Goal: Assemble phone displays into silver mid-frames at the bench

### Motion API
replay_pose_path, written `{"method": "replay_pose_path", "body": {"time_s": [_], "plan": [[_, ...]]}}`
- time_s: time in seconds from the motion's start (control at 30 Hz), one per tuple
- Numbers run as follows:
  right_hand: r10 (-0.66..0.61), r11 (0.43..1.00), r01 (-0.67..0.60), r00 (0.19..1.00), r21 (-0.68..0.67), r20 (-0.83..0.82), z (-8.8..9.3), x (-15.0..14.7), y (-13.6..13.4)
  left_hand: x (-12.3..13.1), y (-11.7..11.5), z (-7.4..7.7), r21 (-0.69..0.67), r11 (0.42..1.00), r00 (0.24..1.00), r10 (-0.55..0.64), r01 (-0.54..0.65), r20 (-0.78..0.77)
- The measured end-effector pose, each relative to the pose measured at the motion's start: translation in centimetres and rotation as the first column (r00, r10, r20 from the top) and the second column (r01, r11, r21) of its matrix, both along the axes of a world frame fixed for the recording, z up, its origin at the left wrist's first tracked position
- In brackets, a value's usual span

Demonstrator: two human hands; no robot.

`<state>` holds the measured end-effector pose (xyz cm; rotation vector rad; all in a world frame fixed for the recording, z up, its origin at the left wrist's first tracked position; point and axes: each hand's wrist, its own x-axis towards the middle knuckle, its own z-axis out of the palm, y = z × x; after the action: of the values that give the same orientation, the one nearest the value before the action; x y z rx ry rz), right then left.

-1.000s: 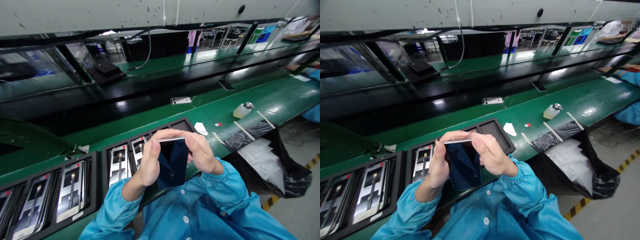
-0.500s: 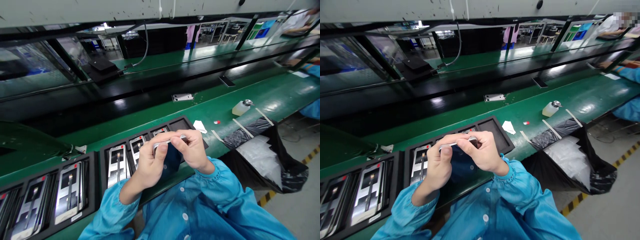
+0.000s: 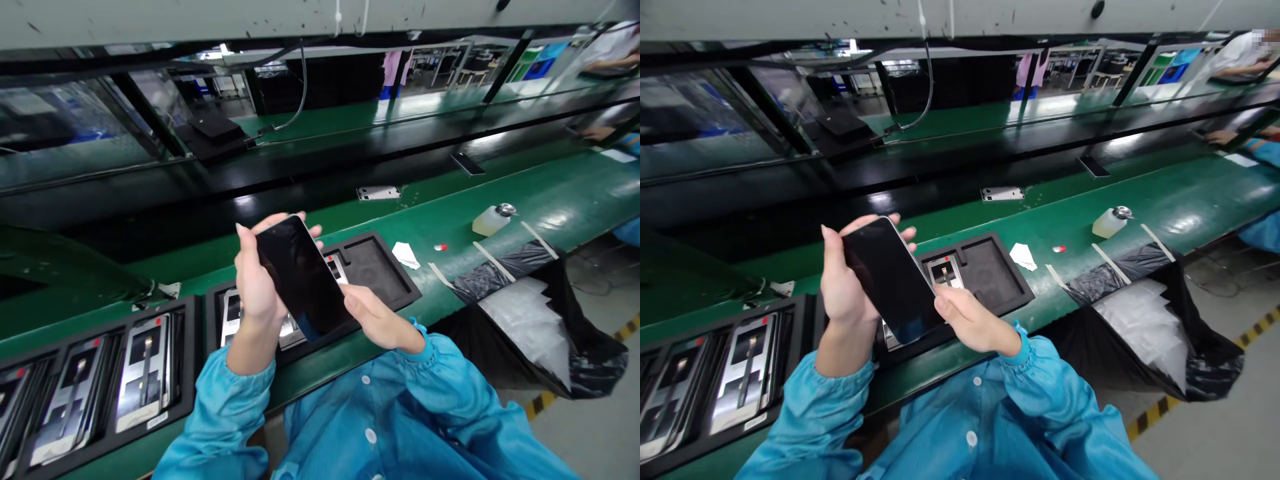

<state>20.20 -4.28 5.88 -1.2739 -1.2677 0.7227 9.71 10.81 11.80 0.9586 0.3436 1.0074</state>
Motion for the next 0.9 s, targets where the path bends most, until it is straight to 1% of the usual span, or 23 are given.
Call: {"method": "replay_pose_path", "body": {"time_s": [0.07, 0.13, 0.23, 0.3, 0.4, 0.53, 0.7, 0.77, 0.9], "plan": [[0.066, 0.996, -0.067, 0.998, -0.057, -0.015, -0.7, 0.0, -0.2, 0.0, 1.0, 0.2, -0.015, 0.998, 0.998, 0.058, -0.058, 0.034], [0.071, 0.993, -0.077, 0.995, -0.093, -0.063, -1.1, 0.1, -0.2, 0.0, 1.5, 0.5, -0.033, 0.996, 0.995, 0.088, -0.086, 0.047], [0.053, 0.991, -0.07, 0.987, -0.11, -0.152, -1.6, 0.2, 0.4, 0.1, 1.3, 0.8, -0.084, 0.995, 0.997, 0.05, -0.045, 0.061], [0.045, 0.992, -0.072, 0.97, -0.102, -0.24, -2.0, -0.1, 0.9, 0.3, 1.0, 0.9, -0.107, 0.994, 0.997, 0.025, -0.017, 0.069], [0.052, 0.994, -0.083, 0.933, -0.071, -0.355, -2.5, -0.7, 1.7, 0.5, 0.6, 0.9, -0.097, 0.994, 0.993, 0.062, -0.052, 0.102], [0.128, 0.986, -0.157, 0.926, -0.054, -0.356, -2.7, -0.7, 2.6, 0.5, 0.9, 0.6, -0.062, 0.993, 0.985, 0.105, -0.097, 0.137], [0.151, 0.984, -0.175, 0.92, -0.033, -0.363, -2.9, -0.3, 3.5, 0.7, 1.8, -0.2, -0.025, 0.992, 0.984, 0.129, -0.127, 0.125], [0.189, 0.975, -0.219, 0.899, -0.033, -0.396, -3.1, -0.8, 3.8, 0.9, 2.0, -0.4, -0.024, 0.988, 0.979, 0.152, -0.151, 0.132], [0.293, 0.939, -0.344, 0.83, -0.023, -0.474, -3.3, -2.0, 4.2, 1.3, 2.0, -0.3, -0.066, 0.974, 0.963, 0.226, -0.219, 0.145]]}}
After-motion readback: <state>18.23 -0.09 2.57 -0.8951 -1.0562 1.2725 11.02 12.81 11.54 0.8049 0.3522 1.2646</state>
